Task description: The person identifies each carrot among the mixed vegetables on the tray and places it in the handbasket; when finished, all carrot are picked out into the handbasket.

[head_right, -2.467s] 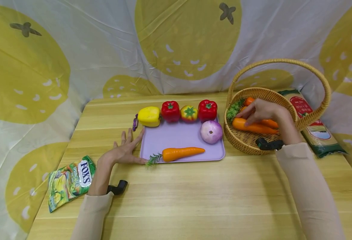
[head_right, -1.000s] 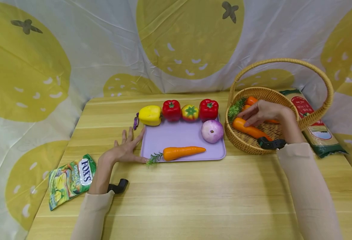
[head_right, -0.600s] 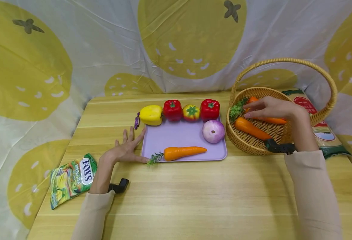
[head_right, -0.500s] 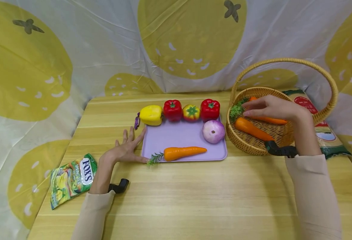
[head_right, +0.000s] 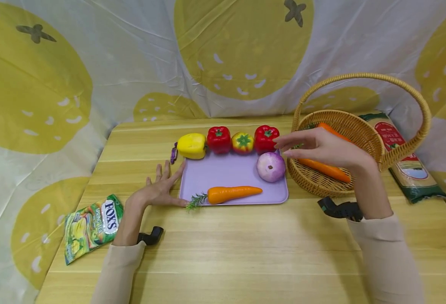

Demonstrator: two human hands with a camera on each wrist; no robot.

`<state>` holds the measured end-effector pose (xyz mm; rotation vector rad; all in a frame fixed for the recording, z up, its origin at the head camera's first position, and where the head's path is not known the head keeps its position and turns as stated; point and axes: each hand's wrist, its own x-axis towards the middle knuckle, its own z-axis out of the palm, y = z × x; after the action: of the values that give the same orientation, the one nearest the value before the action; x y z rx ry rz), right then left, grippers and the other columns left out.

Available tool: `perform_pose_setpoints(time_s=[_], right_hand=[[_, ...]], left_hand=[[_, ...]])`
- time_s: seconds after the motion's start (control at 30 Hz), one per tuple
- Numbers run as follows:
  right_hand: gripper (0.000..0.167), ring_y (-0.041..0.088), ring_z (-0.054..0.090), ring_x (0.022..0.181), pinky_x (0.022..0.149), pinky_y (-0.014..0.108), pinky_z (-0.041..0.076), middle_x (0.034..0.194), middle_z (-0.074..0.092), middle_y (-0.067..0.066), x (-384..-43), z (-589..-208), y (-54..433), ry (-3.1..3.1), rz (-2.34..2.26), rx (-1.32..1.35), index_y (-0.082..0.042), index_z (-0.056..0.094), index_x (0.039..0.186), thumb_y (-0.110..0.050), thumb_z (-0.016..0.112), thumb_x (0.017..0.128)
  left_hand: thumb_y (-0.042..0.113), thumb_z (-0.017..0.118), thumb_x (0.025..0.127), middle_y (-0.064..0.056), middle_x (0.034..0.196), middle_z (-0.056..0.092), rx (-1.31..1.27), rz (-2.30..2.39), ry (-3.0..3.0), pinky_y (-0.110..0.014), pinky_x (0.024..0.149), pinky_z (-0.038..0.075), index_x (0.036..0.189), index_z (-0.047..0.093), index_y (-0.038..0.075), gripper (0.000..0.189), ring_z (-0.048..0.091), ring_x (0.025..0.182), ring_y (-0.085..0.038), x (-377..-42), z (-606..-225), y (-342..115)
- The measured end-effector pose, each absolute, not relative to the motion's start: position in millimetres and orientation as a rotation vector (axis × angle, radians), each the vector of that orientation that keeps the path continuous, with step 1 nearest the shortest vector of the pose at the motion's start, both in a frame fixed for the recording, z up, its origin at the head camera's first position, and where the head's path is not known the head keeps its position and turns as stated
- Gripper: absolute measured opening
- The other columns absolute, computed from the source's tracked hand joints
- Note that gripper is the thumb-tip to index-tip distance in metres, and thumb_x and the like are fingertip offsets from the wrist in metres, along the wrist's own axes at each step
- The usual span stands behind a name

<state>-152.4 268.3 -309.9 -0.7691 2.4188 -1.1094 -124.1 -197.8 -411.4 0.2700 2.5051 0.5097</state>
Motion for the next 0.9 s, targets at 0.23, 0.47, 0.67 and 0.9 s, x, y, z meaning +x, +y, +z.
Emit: perform_pose_setpoints(time_s=[0.23,0.47,0.67,0.9], right_hand=[[0.045,0.02,0.06,0.125,0.1,0.037,0.053,0.144,0.063,-0.006,-150,-340,211,2.33,-1.18,-0.823,-0.032,0.061,0.143,-0.025,0.071,0.099],[0.057,0.034,0.055,0.138,0.112,0.063,0.044,0.153,0.057,0.0,-148,-368,164,2.18,-1.218,-0.988,-0.023,0.057,0.148,-0.026,0.076,0.095],[0.055,0.034,0.055,0.138,0.117,0.059,0.042,0.149,0.06,0.01,-146,-390,135,2.112,-1.199,-1.093,-0.018,0.06,0.146,-0.024,0.078,0.094],[0.055,0.029,0.058,0.136,0.119,0.053,0.043,0.144,0.063,0.008,-146,-402,120,2.035,-1.202,-1.051,-0.013,0.061,0.145,-0.019,0.079,0.093]], left_hand=[[0.073,0.077,0.077,-0.026,0.165,-0.033,0.283,0.517,2.52,-0.084,0.113,-0.011,0.165,-0.014,0.037,0.131,-0.03,0.152,-0.053,-124,-415,-200],[0.082,0.075,0.07,-0.022,0.165,-0.035,0.284,0.552,2.533,-0.085,0.111,-0.012,0.162,-0.015,0.045,0.134,-0.029,0.152,-0.051,-127,-426,-204],[0.084,0.074,0.069,-0.018,0.165,-0.037,0.263,0.501,2.537,-0.083,0.114,-0.012,0.16,-0.018,0.049,0.134,-0.032,0.153,-0.047,-131,-434,-206],[0.071,0.078,0.078,-0.026,0.166,-0.031,0.277,0.494,2.512,-0.083,0.114,-0.011,0.165,-0.012,0.035,0.13,-0.028,0.153,-0.052,-124,-411,-198]])
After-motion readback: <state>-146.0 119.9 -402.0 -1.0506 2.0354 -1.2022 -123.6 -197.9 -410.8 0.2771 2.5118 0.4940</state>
